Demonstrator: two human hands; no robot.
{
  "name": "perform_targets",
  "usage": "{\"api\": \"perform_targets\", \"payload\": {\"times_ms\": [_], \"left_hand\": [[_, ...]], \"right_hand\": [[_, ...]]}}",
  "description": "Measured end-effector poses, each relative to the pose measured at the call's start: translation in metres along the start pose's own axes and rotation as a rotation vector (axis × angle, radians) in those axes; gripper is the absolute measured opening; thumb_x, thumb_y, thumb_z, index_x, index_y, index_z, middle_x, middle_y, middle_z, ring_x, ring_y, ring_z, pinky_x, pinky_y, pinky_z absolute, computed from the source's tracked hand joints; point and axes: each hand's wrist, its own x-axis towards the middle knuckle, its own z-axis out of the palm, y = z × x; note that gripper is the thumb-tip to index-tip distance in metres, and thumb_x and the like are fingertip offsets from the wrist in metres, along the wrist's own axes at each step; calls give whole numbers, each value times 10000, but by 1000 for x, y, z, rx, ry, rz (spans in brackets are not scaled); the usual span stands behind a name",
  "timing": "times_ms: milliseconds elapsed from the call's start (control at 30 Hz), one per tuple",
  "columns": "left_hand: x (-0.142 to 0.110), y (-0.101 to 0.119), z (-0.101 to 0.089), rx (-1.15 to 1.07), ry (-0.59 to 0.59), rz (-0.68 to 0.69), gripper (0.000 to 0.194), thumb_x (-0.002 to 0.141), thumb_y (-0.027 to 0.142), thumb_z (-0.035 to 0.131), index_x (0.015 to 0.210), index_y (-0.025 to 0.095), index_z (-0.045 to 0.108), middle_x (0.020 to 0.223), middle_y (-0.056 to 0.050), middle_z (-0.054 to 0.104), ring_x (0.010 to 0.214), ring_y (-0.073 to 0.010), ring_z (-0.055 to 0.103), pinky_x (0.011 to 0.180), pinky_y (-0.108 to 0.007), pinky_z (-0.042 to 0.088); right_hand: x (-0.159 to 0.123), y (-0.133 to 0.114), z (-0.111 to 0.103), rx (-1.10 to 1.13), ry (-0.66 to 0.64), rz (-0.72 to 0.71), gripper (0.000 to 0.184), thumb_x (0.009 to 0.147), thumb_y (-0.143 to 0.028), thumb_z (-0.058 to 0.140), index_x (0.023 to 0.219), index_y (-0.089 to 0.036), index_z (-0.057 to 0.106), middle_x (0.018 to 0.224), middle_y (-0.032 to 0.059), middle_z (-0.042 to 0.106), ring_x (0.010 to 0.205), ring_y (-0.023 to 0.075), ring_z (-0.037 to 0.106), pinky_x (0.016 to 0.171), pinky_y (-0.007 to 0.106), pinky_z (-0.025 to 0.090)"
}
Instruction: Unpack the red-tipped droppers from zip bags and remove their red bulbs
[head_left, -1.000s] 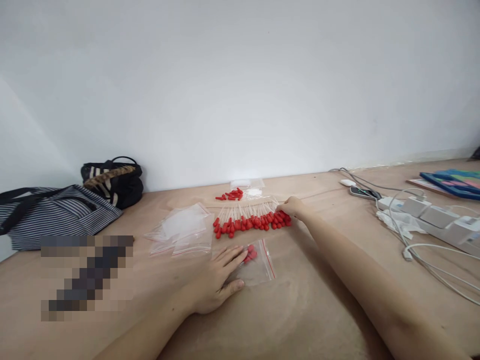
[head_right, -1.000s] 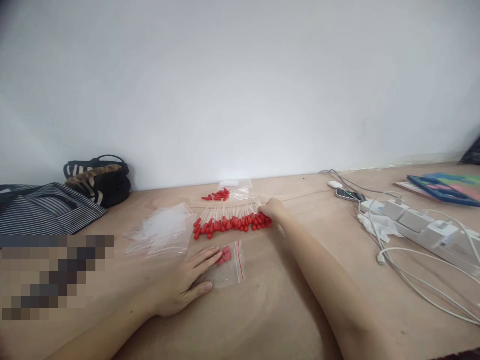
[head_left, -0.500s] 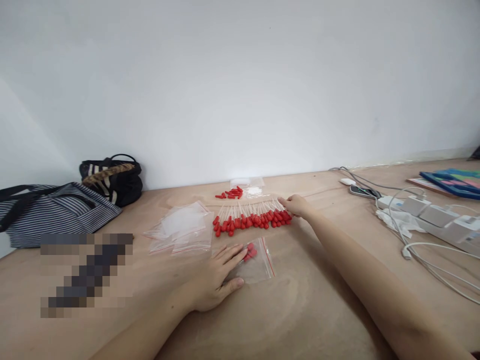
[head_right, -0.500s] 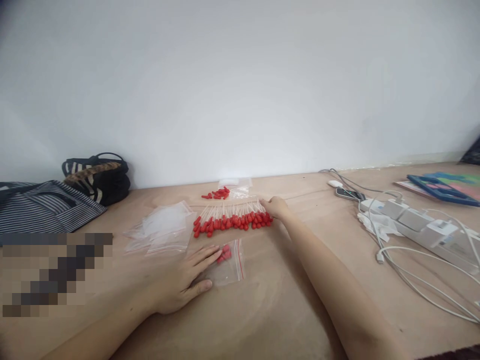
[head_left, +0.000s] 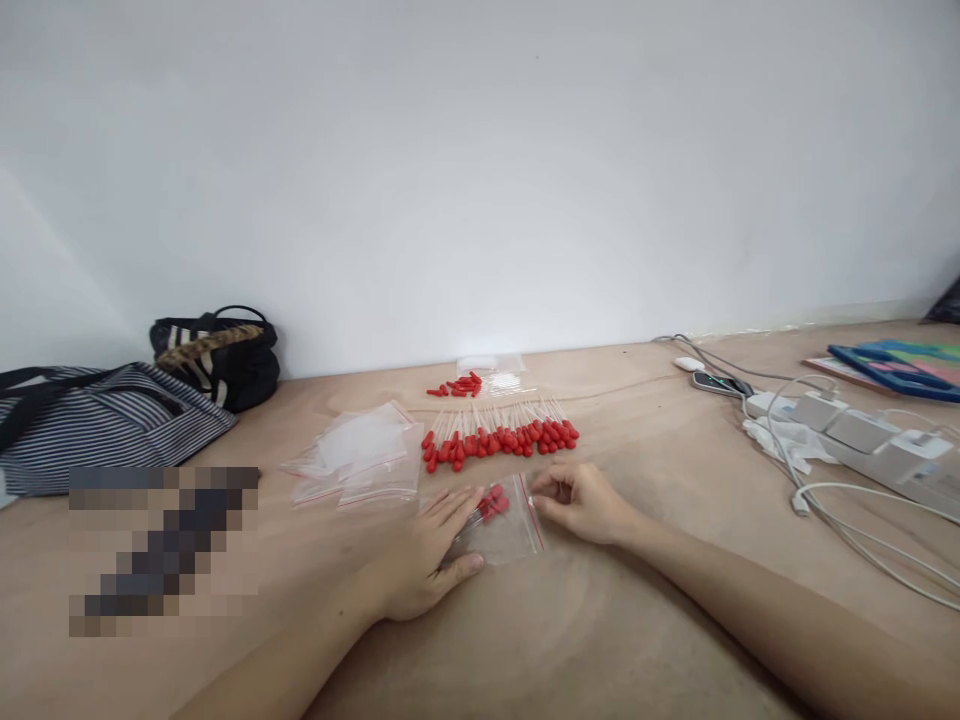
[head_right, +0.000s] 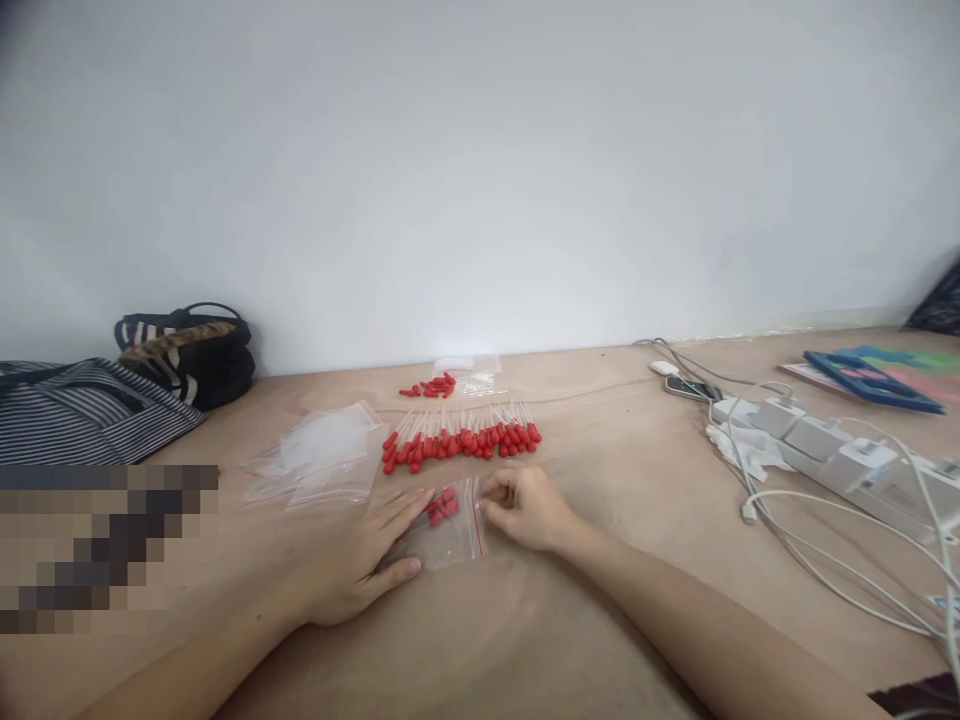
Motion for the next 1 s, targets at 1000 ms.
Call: {"api": "perform_targets", "payload": {"times_ms": [1000], "left_hand": [[0,6,-4,-9,-69,-55,626,847,487,334,1376,198,168,1426,-59,224,1304,-280,170,1052,-480,198]], "right_hand": [[5,-11,13,-44,-159,-135,274,558,-319,728,650,-159,526,745,-6,459,700,115,453,608,213,372]]}}
